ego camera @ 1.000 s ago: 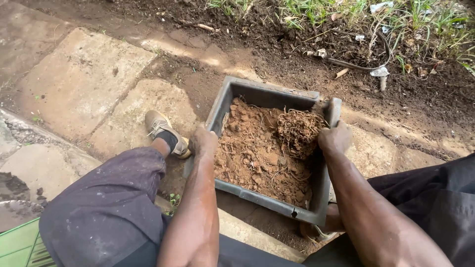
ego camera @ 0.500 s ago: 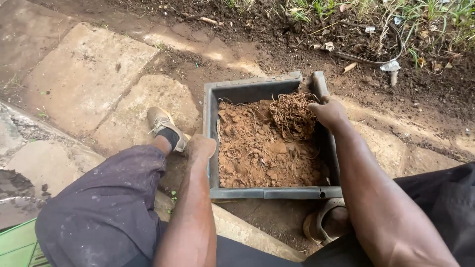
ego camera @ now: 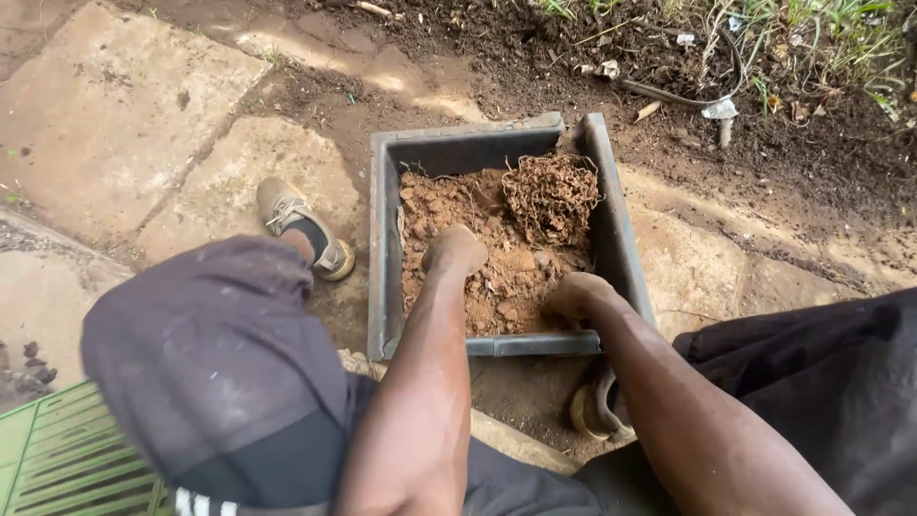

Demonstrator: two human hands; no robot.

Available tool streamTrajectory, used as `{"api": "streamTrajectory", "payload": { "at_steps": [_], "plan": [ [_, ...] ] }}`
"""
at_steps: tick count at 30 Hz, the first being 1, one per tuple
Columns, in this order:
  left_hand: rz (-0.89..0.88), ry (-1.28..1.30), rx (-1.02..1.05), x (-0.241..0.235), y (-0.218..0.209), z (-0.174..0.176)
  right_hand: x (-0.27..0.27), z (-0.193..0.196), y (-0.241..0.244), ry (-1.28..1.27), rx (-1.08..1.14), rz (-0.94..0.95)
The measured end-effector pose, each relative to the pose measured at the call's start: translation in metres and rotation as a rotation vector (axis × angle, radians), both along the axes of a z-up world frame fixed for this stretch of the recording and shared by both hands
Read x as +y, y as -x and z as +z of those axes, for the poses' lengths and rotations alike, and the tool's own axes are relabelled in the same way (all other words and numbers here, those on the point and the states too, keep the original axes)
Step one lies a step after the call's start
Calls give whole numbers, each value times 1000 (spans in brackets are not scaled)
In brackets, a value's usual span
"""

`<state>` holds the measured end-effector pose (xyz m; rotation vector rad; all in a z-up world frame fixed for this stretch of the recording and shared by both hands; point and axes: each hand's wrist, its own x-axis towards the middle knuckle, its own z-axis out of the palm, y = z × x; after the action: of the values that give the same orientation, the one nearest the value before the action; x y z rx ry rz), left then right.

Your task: Mixing soil and fibrous material in a plastic tray using hands.

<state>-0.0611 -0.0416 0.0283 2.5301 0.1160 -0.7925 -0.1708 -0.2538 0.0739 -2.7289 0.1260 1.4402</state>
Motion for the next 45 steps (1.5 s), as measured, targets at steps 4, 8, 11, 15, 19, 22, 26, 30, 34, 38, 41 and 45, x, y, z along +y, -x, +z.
{"api": "streamTrajectory", "payload": {
  "at_steps": [4,8,11,15,19,22,26,30,34,38,41,45],
  "plan": [
    [-1,32,2,-15,17,76,26,-7,-9,-211,-262,-30],
    [-178,93,-166,-9,-17,-19,-1,-28,-39,-411,-456,-544],
    [-810,-242,-394,34,-4,38,-29,-16,-35,-229,-499,-416],
    [-897,-377,-188,78,9,49,-10,4,-32,-197,-410,-475],
    [-686,-344,-36,76,42,-10,56,-9,-42,-374,-393,-321],
    [-301,-205,76,76,54,-32,79,-34,-31,-437,-337,-217],
    [-265,-20,51,75,43,16,71,-21,-25,-503,-371,-359],
    [-186,140,-52,71,40,58,32,-10,-43,-524,-490,-440],
    [169,190,-158,88,15,50,-5,-5,-55,-350,-549,-593],
    [197,26,-133,76,22,36,12,61,-14,-87,-287,-591],
    [186,5,-89,59,47,27,30,16,6,-132,-214,-729],
    [107,-7,-29,43,77,42,45,-13,1,-275,-259,-711]
  ]
}}
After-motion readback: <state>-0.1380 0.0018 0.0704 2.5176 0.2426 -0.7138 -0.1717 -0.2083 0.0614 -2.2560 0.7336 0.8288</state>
